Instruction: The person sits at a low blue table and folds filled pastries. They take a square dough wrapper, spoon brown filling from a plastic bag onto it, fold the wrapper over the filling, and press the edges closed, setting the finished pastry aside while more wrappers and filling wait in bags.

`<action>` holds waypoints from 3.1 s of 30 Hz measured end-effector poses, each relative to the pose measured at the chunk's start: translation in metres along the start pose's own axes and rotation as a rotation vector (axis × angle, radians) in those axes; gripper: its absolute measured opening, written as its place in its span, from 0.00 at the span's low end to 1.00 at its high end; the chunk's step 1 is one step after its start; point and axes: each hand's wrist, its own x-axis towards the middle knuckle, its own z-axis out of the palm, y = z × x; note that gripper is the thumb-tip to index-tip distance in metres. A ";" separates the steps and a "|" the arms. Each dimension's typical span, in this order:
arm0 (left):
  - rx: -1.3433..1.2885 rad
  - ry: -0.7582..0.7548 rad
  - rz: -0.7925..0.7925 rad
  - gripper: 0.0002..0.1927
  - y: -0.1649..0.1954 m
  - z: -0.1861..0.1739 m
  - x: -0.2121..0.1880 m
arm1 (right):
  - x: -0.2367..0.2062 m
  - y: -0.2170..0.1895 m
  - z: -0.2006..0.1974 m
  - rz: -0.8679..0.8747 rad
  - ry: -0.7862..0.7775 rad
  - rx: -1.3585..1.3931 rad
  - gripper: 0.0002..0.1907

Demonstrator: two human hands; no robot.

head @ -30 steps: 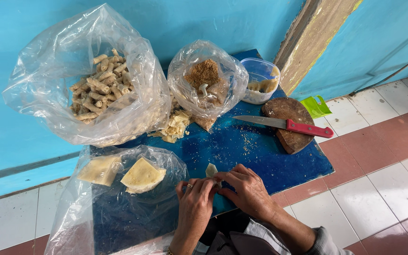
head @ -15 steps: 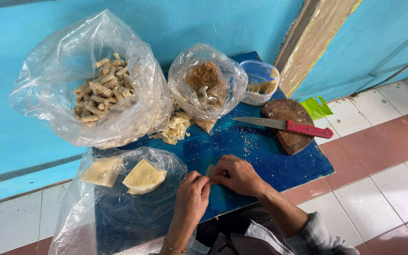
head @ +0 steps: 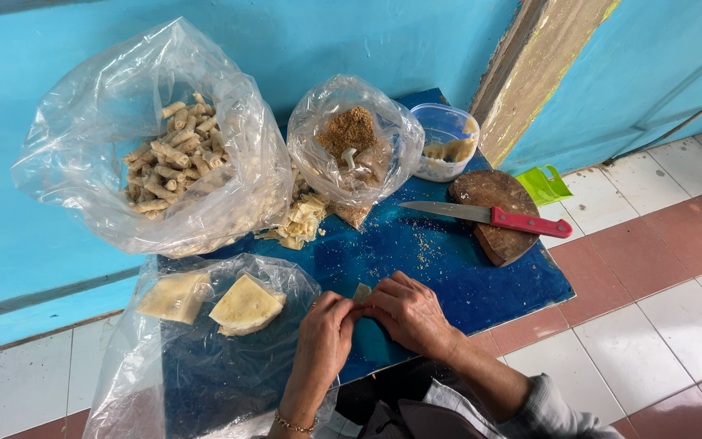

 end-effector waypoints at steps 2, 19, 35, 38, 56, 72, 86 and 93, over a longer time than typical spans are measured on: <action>-0.021 0.020 0.033 0.05 -0.003 0.003 -0.005 | 0.009 0.007 0.000 0.064 -0.052 0.072 0.07; -0.042 0.051 -0.108 0.02 0.009 -0.003 0.013 | 0.002 0.004 0.004 -0.018 0.037 -0.059 0.05; 0.073 -0.005 -0.100 0.05 0.002 0.004 0.009 | 0.001 0.000 0.005 -0.086 0.122 -0.132 0.11; 0.014 0.108 -0.003 0.09 0.002 0.007 0.004 | 0.008 0.005 0.006 -0.037 0.081 -0.091 0.07; 0.166 0.088 0.050 0.10 0.001 0.011 0.006 | 0.012 0.011 0.002 -0.029 0.069 -0.216 0.07; 0.192 0.178 -0.013 0.05 -0.002 0.020 0.013 | 0.015 0.006 0.005 -0.050 0.063 -0.116 0.23; -0.215 0.474 -0.141 0.06 0.019 -0.072 -0.046 | 0.058 -0.059 -0.050 -0.374 0.404 -0.149 0.16; 0.469 0.736 -0.103 0.18 -0.038 -0.107 -0.059 | 0.224 -0.131 -0.085 -0.606 0.792 -0.117 0.15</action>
